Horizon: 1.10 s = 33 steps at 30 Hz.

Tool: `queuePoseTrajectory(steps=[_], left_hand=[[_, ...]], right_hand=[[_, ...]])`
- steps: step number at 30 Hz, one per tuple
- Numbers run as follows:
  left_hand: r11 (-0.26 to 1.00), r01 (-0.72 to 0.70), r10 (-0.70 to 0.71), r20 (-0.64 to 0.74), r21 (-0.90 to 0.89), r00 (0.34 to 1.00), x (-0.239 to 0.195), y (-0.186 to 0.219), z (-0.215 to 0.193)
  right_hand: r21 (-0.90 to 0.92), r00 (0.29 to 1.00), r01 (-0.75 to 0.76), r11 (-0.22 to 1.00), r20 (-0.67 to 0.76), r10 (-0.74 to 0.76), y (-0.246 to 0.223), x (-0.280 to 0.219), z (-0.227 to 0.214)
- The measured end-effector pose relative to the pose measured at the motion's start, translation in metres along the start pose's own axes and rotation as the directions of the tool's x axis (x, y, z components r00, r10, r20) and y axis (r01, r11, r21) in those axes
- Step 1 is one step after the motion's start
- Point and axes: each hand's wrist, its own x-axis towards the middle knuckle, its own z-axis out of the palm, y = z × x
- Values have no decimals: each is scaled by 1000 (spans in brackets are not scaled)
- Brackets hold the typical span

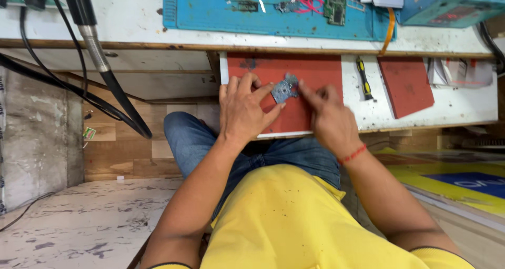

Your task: The person scrubs a small circuit board with a toothbrush on a red mat, then uses a heat gun to blow air over the board's surface. The person repeats the scrubbing and heating steps multiple times.

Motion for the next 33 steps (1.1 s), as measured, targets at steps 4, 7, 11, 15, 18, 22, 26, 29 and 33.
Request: queuePoseTrajectory(steps=[4,7,11,15,18,22,26,29,33], left_hand=[[997,-46,48,-21,60,999,-4,1,1],[995,-63,65,-23,72,998,-7,3,5],[995,-69,73,-53,72,996,-9,-2,2],[1000,-18,18,-22,18,1000,-5,4,4],[998,-46,48,-52,44,997,-7,4,-2],[992,-49,55,-53,117,997,1,7,4],[994,-26,29,-33,108,999,2,7,7],[993,-63,68,-45,102,997,15,3,5],[990,-81,91,-86,113,992,-3,4,9]], right_hand=[[75,986,141,987,83,-147,-1,-1,0],[-42,1000,-10,999,-17,9,4,-7,2],[32,991,70,997,109,-73,1,-8,8],[-39,1000,14,999,-10,-14,5,-4,2],[20,998,52,998,32,-52,-1,-3,7],[85,1000,17,996,-24,-15,3,-4,12],[-3,997,50,999,62,-50,6,0,6],[-9,997,25,1000,69,-25,8,16,-3],[63,986,82,995,138,-90,10,-1,1]])
